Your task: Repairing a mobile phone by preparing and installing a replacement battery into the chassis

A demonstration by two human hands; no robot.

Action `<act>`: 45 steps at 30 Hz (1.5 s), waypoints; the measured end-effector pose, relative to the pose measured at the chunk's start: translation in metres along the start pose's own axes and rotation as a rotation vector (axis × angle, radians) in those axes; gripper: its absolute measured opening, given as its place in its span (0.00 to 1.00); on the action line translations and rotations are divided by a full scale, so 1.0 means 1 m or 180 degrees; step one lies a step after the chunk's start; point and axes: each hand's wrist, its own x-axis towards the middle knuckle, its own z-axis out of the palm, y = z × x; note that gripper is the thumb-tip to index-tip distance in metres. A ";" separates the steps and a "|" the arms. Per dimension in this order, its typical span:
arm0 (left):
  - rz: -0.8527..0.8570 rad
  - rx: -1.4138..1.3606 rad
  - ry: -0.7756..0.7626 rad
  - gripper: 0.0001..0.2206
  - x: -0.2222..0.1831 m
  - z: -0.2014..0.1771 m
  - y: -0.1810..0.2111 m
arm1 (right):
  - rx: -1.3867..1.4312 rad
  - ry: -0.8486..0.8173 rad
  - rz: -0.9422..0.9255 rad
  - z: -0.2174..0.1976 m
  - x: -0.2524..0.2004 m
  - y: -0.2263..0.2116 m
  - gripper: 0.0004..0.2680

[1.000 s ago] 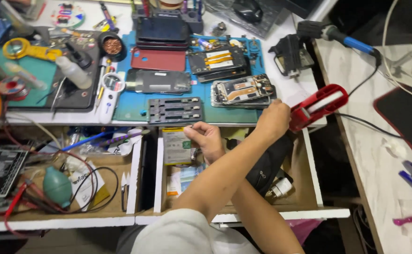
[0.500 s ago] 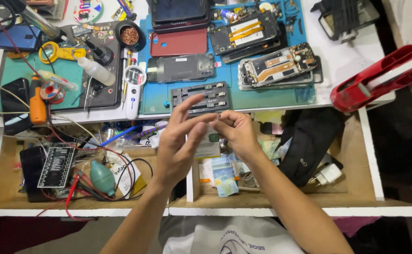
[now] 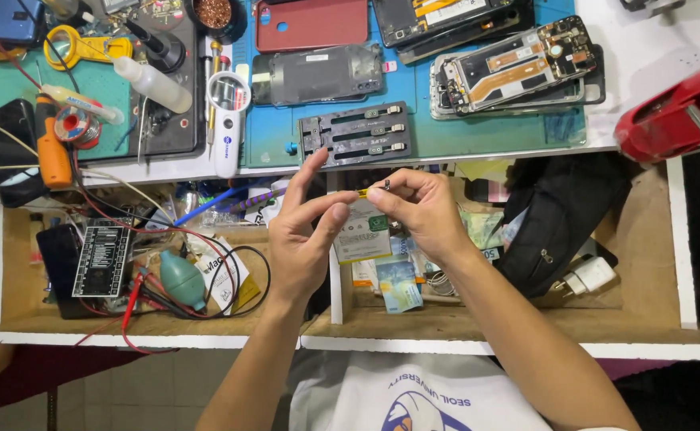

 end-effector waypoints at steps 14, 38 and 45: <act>0.0561 0.0685 0.0424 0.06 -0.004 0.016 -0.009 | -0.0133 -0.0073 -0.0218 0.001 -0.001 0.002 0.04; 0.0953 0.1020 0.0549 0.12 -0.004 0.005 -0.009 | -0.0302 -0.0107 -0.0255 0.007 -0.004 -0.009 0.03; 0.1565 0.1924 0.0568 0.10 -0.002 0.004 -0.021 | -0.0352 -0.0243 -0.0285 0.008 -0.004 -0.013 0.03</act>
